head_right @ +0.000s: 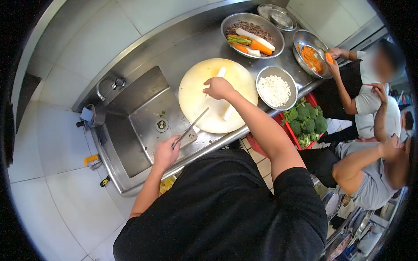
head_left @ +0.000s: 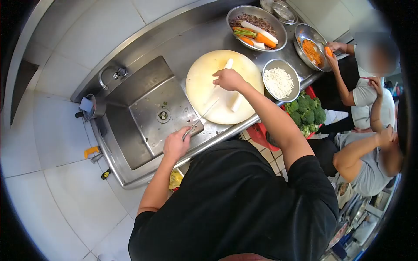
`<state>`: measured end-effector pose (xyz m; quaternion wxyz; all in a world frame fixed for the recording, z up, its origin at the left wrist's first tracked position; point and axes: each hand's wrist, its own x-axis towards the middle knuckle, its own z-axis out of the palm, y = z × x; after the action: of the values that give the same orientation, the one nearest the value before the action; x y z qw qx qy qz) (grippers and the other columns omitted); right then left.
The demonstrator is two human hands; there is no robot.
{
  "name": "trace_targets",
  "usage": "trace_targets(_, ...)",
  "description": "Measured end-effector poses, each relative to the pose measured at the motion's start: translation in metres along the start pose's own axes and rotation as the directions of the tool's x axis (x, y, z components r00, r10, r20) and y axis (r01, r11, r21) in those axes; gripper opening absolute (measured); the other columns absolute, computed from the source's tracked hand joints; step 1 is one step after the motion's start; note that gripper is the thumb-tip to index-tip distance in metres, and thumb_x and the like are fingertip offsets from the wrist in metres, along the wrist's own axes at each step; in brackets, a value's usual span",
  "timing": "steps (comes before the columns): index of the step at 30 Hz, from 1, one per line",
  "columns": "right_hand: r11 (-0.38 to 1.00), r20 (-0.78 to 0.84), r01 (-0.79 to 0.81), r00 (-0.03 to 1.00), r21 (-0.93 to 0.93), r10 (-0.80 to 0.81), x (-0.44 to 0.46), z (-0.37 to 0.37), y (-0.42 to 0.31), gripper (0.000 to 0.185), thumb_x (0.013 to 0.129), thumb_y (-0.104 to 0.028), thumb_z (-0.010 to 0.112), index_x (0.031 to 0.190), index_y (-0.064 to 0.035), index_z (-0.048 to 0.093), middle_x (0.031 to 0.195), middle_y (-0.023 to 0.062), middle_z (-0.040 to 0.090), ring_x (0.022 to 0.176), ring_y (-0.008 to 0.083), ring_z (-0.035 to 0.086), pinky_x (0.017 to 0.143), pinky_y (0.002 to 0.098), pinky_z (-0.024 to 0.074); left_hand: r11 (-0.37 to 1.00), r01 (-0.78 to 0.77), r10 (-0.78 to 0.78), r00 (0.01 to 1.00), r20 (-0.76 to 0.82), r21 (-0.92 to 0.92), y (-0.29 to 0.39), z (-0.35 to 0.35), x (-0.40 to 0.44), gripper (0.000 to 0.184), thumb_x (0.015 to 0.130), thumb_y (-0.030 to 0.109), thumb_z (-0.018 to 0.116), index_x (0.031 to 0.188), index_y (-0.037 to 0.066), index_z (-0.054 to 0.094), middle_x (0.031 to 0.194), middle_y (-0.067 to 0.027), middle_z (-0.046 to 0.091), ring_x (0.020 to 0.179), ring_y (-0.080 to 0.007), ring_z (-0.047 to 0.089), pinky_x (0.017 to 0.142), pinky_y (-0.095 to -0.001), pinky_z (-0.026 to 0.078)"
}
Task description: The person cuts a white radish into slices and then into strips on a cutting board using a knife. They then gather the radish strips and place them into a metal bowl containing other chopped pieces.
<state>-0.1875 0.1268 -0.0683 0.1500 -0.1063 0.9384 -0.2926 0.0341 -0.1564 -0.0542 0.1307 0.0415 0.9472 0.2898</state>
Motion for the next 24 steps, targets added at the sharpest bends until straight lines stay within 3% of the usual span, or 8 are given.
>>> trace_targets(3, 0.99, -0.186, 0.035, 0.981, -0.139, -0.061, -0.015, -0.014, 0.027, 0.029, 0.084, -0.012, 0.072, 0.113, -0.0084, 0.075, 0.11, 0.0179, 0.074, 0.102, 0.0361, 0.071, 0.092, 0.0439, 0.0559, 0.993, 0.105, -0.095, 0.983, 0.154, -0.057, 0.016, -0.002, -0.003, 0.037, 0.098, 0.023, 0.062, 0.133, 0.011, 0.059, 0.1, -0.026, 0.074, 0.093, -0.05, 0.069, 0.084, -0.0571, 0.055)
trace_targets(4, 0.997, -0.13, -0.004, 0.991, -0.074, -0.005, -0.026, -0.024, 0.036, 0.028, 0.082, -0.004, 0.069, 0.109, -0.0077, 0.074, 0.109, 0.0179, 0.07, 0.103, 0.0376, 0.069, 0.093, 0.0442, 0.0551, 0.989, 0.131, -0.113, 0.97, 0.217, -0.07, 0.025, -0.008, -0.002, 0.034, 0.099, 0.021, 0.06, 0.128, 0.005, 0.055, 0.101, -0.029, 0.073, 0.097, -0.0507, 0.069, 0.088, -0.0584, 0.053)
trace_targets(7, 0.945, -0.004, 0.312, 0.949, -0.093, -0.314, -0.066, -0.006, 0.098, 0.026, 0.083, -0.001, 0.068, 0.107, -0.0074, 0.072, 0.112, 0.0172, 0.066, 0.105, 0.0379, 0.066, 0.093, 0.0447, 0.0543, 0.997, 0.071, -0.064, 0.963, 0.26, -0.017, 0.021, 0.003, 0.007, 0.033, 0.1, 0.022, 0.06, 0.126, 0.004, 0.054, 0.1, -0.0323, 0.07, 0.097, -0.0527, 0.067, 0.086, -0.0579, 0.052)
trace_targets(10, 0.956, -0.025, 0.283, 0.959, 0.07, -0.282, -0.101, 0.015, 0.096, 0.014, 0.088, -0.003, 0.068, 0.102, -0.0067, 0.071, 0.11, 0.015, 0.062, 0.104, 0.0362, 0.065, 0.092, 0.044, 0.0542, 0.998, 0.055, -0.05, 0.95, 0.308, -0.007, 0.02, 0.018, 0.025, 0.031, 0.1, 0.02, 0.058, 0.123, 0.001, 0.051, 0.102, -0.0325, 0.07, 0.099, -0.0531, 0.066, 0.089, -0.0591, 0.05)
trace_targets(13, 0.956, -0.122, 0.274, 0.958, 0.11, -0.26, -0.122, 0.039, 0.074, 0.013, 0.088, -0.005, 0.07, 0.101, -0.0066, 0.072, 0.108, 0.0143, 0.063, 0.103, 0.0357, 0.065, 0.09, 0.043, 0.0546, 1.0, -0.016, 0.022, 0.958, 0.285, -0.023, 0.026, 0.019, 0.047, 0.03, 0.1, 0.019, 0.057, 0.122, 0.0, 0.051, 0.098, -0.0338, 0.069, 0.097, -0.0534, 0.066, 0.09, -0.0596, 0.05)
trace_targets(17, 0.944, -0.428, 0.329, 0.853, -0.005, -0.299, -0.146, 0.064, 0.056, 0.013, 0.087, -0.005, 0.072, 0.1, -0.0076, 0.071, 0.107, 0.0114, 0.065, 0.105, 0.0339, 0.064, 0.089, 0.0425, 0.0551, 0.998, -0.013, -0.003, 0.961, 0.276, 0.059, 0.068, 0.006, 0.044, 0.031, 0.101, 0.018, 0.053, 0.126, -0.001, 0.05, 0.097, -0.0331, 0.07, 0.094, -0.0519, 0.069, 0.088, -0.0601, 0.053)
trace_targets(24, 0.925, -0.514, 0.376, 0.804, 0.048, -0.3, -0.14, 0.083, 0.072, 0.013, 0.084, -0.004, 0.072, 0.097, -0.0077, 0.071, 0.105, 0.0108, 0.066, 0.104, 0.0326, 0.064, 0.088, 0.0419, 0.0546, 0.987, -0.005, -0.045, 0.953, 0.3, 0.163, 0.091, 0.038, 0.054, 0.027, 0.102, 0.018, 0.054, 0.123, 0.003, 0.05, 0.088, -0.0323, 0.069, 0.089, -0.0532, 0.067, 0.082, -0.0625, 0.051)
